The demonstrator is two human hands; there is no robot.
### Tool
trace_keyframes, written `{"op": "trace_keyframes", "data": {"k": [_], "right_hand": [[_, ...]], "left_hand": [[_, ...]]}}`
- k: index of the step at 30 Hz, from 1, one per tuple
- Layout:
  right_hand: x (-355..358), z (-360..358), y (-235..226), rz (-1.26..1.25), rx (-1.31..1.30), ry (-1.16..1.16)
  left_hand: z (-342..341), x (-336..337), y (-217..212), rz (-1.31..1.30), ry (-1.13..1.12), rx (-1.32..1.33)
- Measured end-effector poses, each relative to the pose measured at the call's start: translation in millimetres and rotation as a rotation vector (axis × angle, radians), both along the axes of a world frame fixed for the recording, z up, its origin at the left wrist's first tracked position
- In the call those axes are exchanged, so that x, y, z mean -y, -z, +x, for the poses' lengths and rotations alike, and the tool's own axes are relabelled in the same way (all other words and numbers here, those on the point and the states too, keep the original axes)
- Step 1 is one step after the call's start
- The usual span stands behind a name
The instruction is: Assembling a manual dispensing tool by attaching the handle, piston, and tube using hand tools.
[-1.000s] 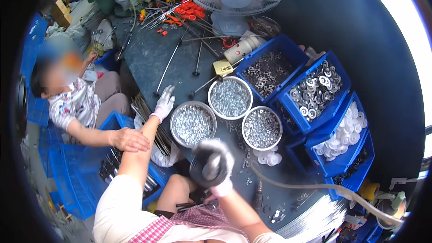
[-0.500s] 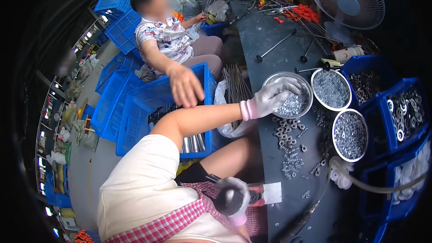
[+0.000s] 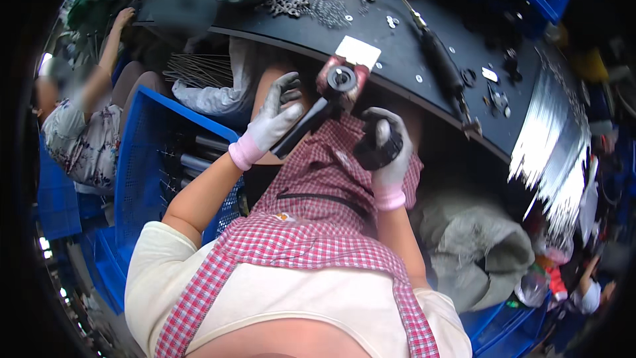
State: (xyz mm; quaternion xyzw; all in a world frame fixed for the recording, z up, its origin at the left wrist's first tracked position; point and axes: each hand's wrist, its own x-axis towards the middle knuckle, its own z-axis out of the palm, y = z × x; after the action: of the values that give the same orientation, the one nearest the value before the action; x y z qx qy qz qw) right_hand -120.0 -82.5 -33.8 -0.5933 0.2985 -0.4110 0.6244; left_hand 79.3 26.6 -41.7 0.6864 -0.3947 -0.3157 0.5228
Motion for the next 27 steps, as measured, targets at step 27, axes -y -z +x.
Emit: {"op": "trace_keyframes", "data": {"k": [27], "right_hand": [[58.2,21.1,-30.4,0.100,-0.234,-0.224]], "left_hand": [[13.1,81.4,89.1,0.192,0.438,0.000]]}}
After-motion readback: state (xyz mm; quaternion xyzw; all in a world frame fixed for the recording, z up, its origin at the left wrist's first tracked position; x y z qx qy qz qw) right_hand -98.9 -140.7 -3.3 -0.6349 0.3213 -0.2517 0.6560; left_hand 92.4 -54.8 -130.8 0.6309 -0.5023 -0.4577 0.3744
